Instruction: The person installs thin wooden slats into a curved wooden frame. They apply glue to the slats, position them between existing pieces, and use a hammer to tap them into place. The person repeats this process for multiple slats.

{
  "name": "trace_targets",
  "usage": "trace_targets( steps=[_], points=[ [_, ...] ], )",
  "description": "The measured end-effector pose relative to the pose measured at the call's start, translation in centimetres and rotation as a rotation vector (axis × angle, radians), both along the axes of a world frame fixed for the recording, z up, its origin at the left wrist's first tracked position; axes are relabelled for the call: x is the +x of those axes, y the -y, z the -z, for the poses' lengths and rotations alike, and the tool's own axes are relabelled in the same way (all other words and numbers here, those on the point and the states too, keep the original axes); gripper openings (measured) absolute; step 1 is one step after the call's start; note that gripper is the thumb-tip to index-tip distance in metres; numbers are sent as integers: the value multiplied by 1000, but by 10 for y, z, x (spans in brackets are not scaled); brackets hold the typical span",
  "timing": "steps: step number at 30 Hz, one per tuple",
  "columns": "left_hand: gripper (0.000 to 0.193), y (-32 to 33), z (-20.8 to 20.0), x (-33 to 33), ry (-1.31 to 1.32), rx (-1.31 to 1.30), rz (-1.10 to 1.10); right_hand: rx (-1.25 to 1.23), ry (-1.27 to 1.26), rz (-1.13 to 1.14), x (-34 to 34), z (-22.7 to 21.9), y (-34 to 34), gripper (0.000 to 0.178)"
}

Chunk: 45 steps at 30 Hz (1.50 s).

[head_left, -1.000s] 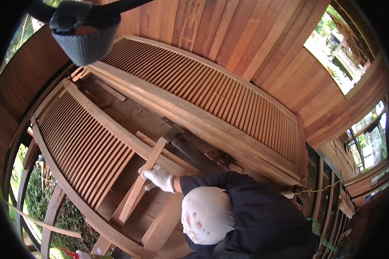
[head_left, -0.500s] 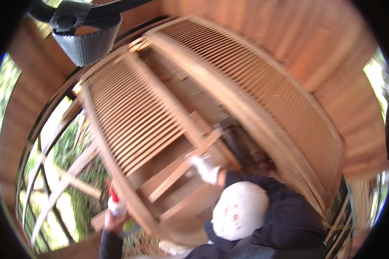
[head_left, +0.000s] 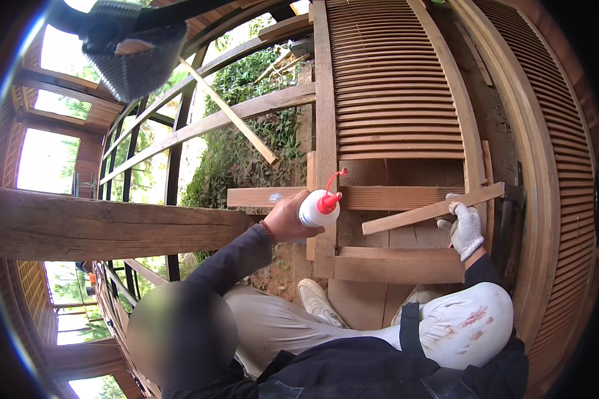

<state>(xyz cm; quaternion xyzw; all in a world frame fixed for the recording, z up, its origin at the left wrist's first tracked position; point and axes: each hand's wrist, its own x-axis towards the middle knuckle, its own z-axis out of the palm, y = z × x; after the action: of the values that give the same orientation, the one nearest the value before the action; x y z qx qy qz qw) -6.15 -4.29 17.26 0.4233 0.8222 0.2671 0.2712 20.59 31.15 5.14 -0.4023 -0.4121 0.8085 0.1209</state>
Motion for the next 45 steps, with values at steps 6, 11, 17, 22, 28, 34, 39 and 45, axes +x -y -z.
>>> trace_targets(
  steps=[6,11,17,22,28,34,39,45],
  points=[
    [70,-16,-3,5,-31,10,119,-200,133,110,16,24,-16,20],
    [70,-22,-8,5,-47,72,221,-306,257,26,16,22,-6,19],
    [75,-21,-8,4,-69,165,279,-168,229,-205,17,23,5,21],
    [67,-33,-19,11,8,23,135,123,137,-330,9,3,21,20],
    [57,-50,14,29,854,-125,-320,1632,-464,-683,-45,-97,52,84],
    [76,-119,17,53,1036,-12,-384,1670,-712,-687,-79,-103,65,67],
    [65,-96,0,15,1020,-20,-510,962,-463,-306,-41,-200,-20,72],
    [33,-78,45,-3,676,-190,-437,1110,-327,41,3,-172,-47,85]
  ],
)
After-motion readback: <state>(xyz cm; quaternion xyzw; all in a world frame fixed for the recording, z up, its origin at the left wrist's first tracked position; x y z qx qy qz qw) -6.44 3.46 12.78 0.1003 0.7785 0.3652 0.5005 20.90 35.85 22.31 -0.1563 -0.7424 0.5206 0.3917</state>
